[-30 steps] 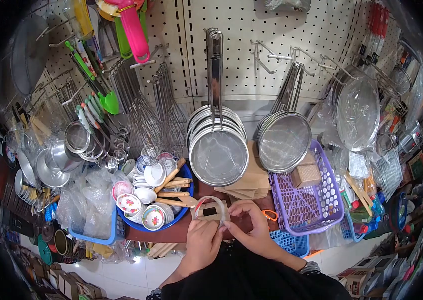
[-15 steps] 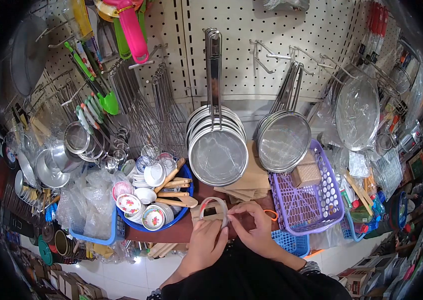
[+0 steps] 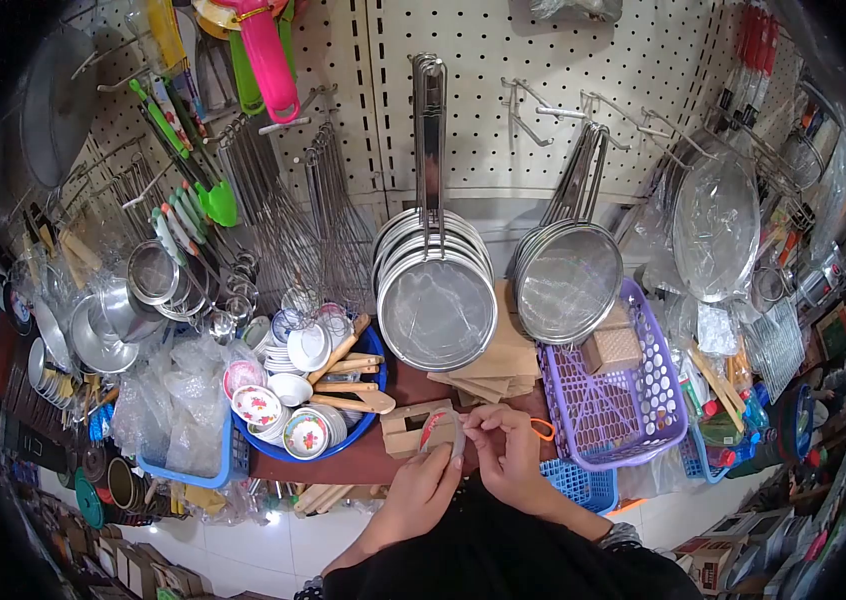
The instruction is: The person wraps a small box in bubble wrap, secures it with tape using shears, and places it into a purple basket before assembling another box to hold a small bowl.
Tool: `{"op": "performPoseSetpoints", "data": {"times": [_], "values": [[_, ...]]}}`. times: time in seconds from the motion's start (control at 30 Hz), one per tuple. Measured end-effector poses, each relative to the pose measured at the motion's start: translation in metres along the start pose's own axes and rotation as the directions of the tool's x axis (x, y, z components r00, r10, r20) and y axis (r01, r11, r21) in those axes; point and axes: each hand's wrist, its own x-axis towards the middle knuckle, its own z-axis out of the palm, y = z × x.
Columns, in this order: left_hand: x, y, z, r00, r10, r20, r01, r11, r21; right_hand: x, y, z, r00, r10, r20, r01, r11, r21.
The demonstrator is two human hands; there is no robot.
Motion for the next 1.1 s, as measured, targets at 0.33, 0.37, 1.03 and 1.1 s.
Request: {"op": "performPoseSetpoints", "data": {"times": [0.33, 0.37, 1.03, 1.1], "values": [[0.0, -0.007, 0.005, 0.992, -0.114, 0.053, 0.116, 0.993, -0.029, -0.001, 0.0, -0.005, 0.924, 0.351, 0.153, -0.379, 0.895, 0.233], [0.0, -0.008, 0.005, 0.991, -0.118, 0.06, 0.122, 0.991, -0.053, -0.001, 0.002, -0.006, 0.922, 0.352, 0.164, -0.383, 0.892, 0.238], [0.007, -0.053, 0.025, 0.988, -0.154, 0.008, 0.153, 0.98, -0.13, -0.001, 0.014, -0.01, 0.885, 0.436, 0.163, -0.464, 0.854, 0.234], [0.009, -0.046, 0.024, 0.968, -0.241, 0.069, 0.251, 0.926, -0.282, 0.003, 0.015, -0.012, 0.873, 0.453, 0.18, -0.485, 0.843, 0.233]]}}
